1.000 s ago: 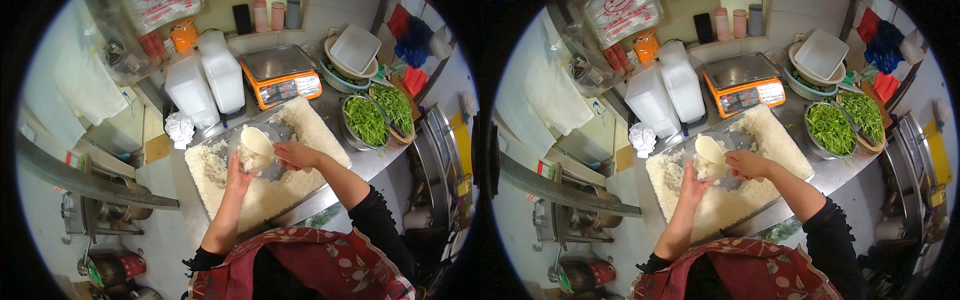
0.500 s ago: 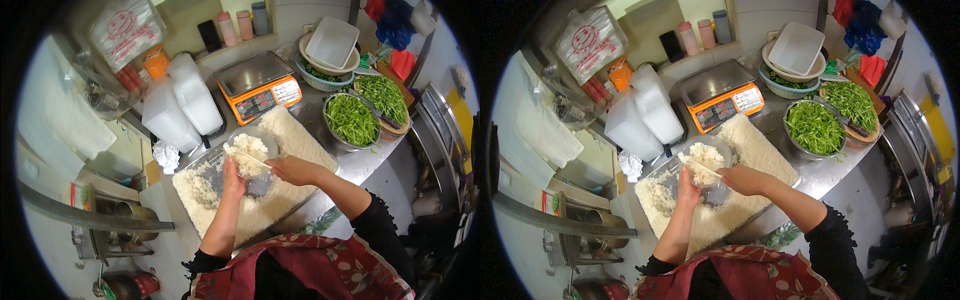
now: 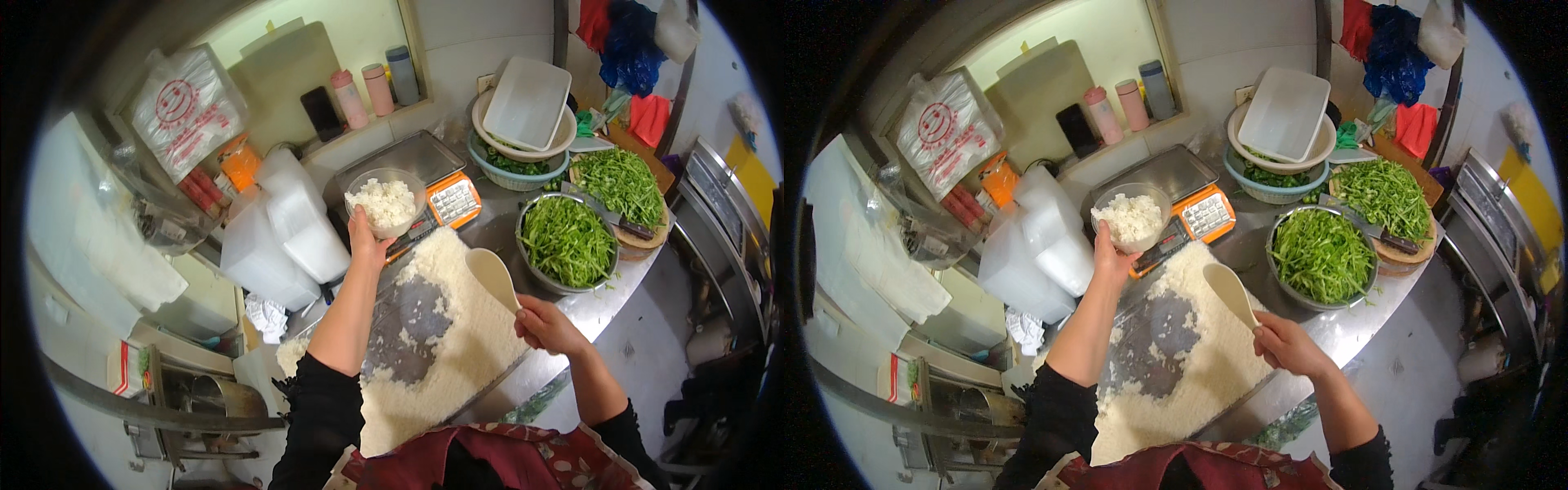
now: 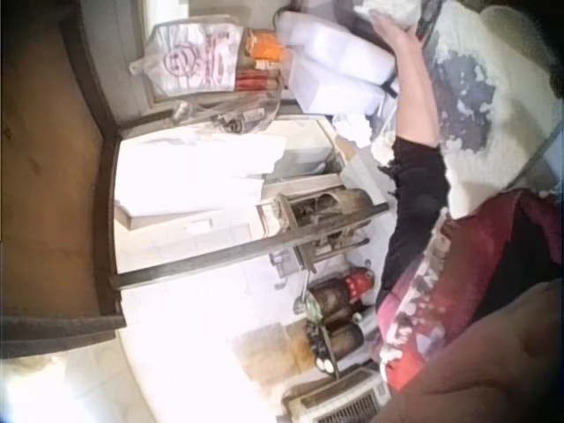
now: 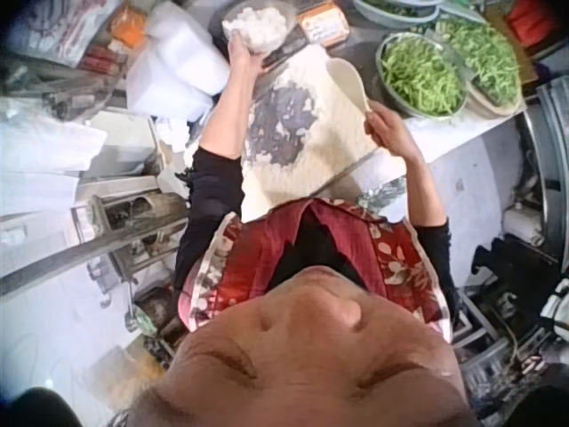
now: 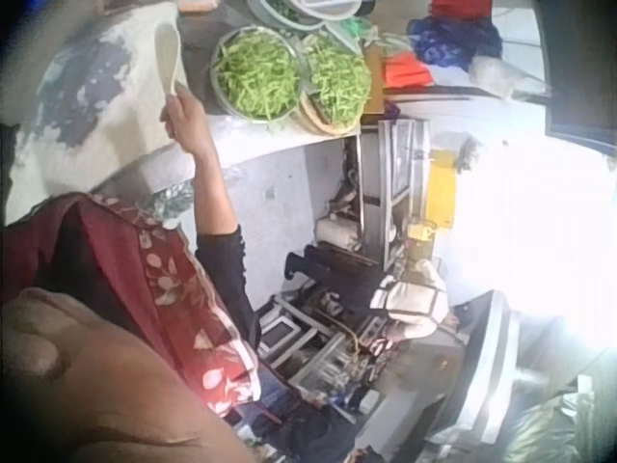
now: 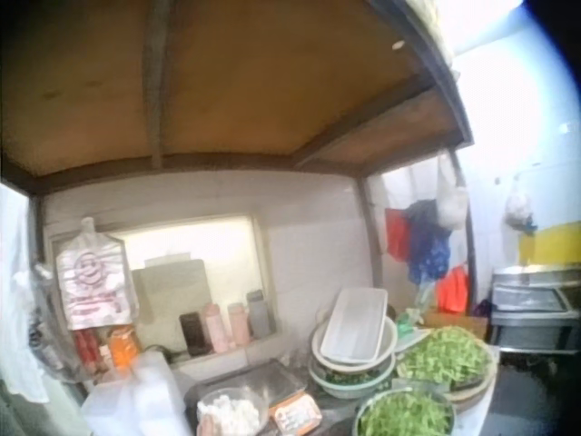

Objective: The person scoops cooked rice from a large tray into small plastic containers using a rice paddle, then weighs each container on a digital scale. The person also rinses the paddle at a sink and places filled containers into a tray of black bowls.

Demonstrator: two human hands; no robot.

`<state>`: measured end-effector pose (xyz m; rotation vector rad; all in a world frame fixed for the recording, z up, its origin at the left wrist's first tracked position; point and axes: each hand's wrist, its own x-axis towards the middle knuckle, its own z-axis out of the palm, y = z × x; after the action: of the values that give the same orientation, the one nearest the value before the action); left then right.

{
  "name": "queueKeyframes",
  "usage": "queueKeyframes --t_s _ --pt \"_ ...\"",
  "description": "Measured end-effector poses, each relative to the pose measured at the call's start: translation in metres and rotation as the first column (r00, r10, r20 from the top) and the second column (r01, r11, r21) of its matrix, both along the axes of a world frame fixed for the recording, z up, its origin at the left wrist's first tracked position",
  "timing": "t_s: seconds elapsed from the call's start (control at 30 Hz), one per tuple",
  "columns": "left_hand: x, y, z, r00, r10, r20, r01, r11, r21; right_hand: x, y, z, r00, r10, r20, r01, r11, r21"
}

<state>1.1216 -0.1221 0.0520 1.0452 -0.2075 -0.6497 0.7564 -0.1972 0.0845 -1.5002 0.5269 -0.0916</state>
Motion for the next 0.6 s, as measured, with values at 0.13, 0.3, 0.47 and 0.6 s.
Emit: queueKeyframes --t_s 0.13,0.3,0.47,0.6 --pt "0.024 -0.045 0.002 0.987 0.152 -0.057 -0.14 0.975 0.173 -0.007 -0.003 -0.009 0.997 -0.073 0.007 0.072 0.995 0.066" --pt "0.06 -0.065 -0.007 0.976 0.073 -0.207 -0.02 0.969 0.248 -0.007 -0.01 -0.016 0.992 -0.114 -0.049 0.116 0.992 0.041" --pt "0.06 -0.05 -0.007 0.985 0.041 -0.17 0.025 0.929 0.37 0.016 -0.011 -0.023 0.986 0.071 -0.15 -0.087 0.991 -0.102" --pt "0.038 0.009 -0.003 0.997 0.082 0.009 -0.08 0.93 0.359 0.074 0.001 -0.038 0.89 0.339 -0.304 -0.436 0.828 -0.353"
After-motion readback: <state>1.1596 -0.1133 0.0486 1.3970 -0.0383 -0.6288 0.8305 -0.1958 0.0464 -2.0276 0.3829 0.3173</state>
